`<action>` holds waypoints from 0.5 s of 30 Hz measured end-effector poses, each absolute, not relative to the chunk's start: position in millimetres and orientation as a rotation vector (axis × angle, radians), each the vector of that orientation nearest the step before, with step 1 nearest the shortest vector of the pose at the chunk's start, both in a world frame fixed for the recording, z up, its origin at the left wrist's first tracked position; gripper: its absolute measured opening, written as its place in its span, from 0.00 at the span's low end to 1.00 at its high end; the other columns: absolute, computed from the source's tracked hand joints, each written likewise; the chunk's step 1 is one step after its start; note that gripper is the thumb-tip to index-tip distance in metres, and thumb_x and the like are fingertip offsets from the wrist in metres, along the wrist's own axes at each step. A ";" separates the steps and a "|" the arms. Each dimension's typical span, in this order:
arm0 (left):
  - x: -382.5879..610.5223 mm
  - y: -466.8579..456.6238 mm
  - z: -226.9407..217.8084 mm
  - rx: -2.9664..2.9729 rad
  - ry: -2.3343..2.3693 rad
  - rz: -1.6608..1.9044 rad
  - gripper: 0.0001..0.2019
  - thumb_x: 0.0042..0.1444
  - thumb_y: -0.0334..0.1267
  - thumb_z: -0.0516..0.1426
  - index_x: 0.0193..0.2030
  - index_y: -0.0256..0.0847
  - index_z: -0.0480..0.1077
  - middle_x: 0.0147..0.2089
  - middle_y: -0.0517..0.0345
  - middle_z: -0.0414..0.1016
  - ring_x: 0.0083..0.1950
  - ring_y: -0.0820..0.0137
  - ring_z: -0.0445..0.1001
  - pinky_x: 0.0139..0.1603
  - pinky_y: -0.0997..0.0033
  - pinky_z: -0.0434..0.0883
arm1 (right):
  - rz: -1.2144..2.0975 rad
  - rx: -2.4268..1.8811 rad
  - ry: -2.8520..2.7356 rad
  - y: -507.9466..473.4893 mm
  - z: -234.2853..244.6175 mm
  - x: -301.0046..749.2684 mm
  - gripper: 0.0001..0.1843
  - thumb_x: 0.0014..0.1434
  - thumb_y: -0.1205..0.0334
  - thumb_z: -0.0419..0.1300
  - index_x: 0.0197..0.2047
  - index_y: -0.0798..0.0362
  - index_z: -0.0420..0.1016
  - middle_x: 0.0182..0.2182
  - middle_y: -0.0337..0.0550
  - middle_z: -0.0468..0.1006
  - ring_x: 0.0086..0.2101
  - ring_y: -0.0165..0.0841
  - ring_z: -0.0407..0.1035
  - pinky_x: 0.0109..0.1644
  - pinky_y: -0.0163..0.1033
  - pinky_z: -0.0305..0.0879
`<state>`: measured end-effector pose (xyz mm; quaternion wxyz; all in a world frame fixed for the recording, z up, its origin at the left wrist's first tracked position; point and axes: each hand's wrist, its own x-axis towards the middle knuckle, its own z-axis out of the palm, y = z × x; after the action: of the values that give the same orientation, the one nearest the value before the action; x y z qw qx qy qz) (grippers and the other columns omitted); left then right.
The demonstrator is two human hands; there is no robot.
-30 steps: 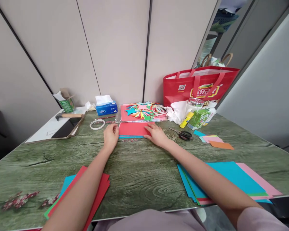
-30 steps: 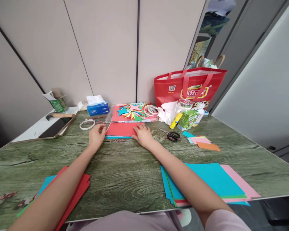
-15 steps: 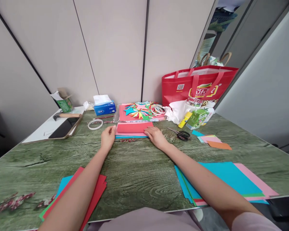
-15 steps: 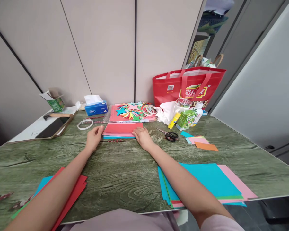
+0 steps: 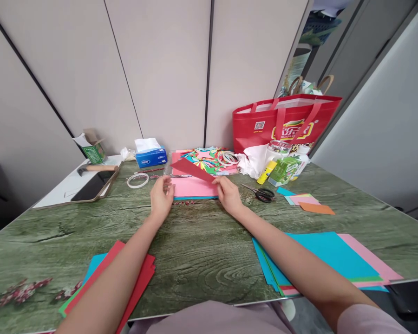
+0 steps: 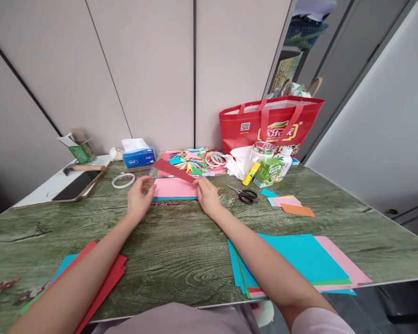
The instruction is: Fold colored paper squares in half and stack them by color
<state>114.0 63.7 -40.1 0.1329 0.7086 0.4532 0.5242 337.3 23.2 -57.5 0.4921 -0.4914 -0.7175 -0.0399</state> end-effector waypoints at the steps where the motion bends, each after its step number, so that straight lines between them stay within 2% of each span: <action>1: 117.0 59.2 -36.2 2.221 1.249 1.511 0.21 0.50 0.40 0.54 0.51 0.35 0.61 0.49 0.43 0.66 0.50 0.60 0.67 0.47 0.61 0.66 | -0.105 -1.161 -1.721 22.0 -54.2 336.5 0.13 0.57 0.68 0.43 0.40 0.53 0.66 0.36 0.48 0.71 0.40 0.34 0.67 0.44 0.38 0.62; 2: 119.8 54.6 -31.9 2.367 1.189 1.486 0.27 0.49 0.41 0.56 0.55 0.36 0.57 0.56 0.41 0.60 0.58 0.58 0.59 0.53 0.58 0.62 | -0.109 -1.140 -1.706 20.5 -50.6 335.3 0.13 0.57 0.68 0.44 0.40 0.53 0.66 0.38 0.48 0.70 0.42 0.34 0.66 0.46 0.39 0.61; 4: 124.6 46.2 -23.0 2.564 1.128 1.426 0.38 0.46 0.44 0.59 0.61 0.39 0.47 0.64 0.40 0.45 0.65 0.55 0.45 0.59 0.52 0.52 | -0.106 -1.112 -1.722 16.3 -42.6 331.8 0.12 0.56 0.66 0.47 0.42 0.52 0.66 0.40 0.48 0.69 0.44 0.35 0.64 0.48 0.41 0.61; 7: 129.9 37.4 -11.8 2.669 1.186 1.374 0.52 0.38 0.50 0.62 0.64 0.39 0.36 0.67 0.37 0.30 0.66 0.49 0.31 0.60 0.44 0.41 | -0.049 -1.006 -1.854 8.3 -30.0 324.6 0.15 0.55 0.68 0.47 0.46 0.52 0.64 0.42 0.47 0.69 0.47 0.35 0.63 0.49 0.42 0.61; 10: 133.0 33.2 -5.3 2.619 1.344 1.378 0.59 0.31 0.50 0.65 0.65 0.38 0.34 0.66 0.35 0.19 0.65 0.45 0.24 0.58 0.39 0.37 | 0.013 -0.912 -1.956 -0.6 -18.3 317.4 0.21 0.53 0.71 0.48 0.52 0.51 0.60 0.46 0.46 0.69 0.47 0.34 0.64 0.50 0.41 0.62; 12: 134.3 31.9 -3.4 2.551 1.404 1.351 0.62 0.27 0.49 0.67 0.65 0.38 0.33 0.66 0.35 0.19 0.64 0.44 0.22 0.57 0.38 0.35 | 0.051 -0.886 -2.015 -6.7 -11.1 314.1 0.25 0.52 0.72 0.48 0.55 0.50 0.57 0.49 0.45 0.68 0.48 0.33 0.64 0.51 0.41 0.61; 15: 135.7 30.4 -3.0 2.389 1.323 1.293 0.66 0.22 0.49 0.68 0.65 0.40 0.31 0.67 0.36 0.33 0.65 0.44 0.30 0.58 0.39 0.39 | 0.127 -0.889 -2.118 -15.2 -0.9 312.7 0.31 0.50 0.73 0.49 0.57 0.50 0.53 0.52 0.44 0.65 0.49 0.35 0.63 0.52 0.42 0.61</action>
<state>135.7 30.4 -3.0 0.0600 0.7893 0.4370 0.4272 312.7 -15.2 -0.9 0.4084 -0.3526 -0.8404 0.0504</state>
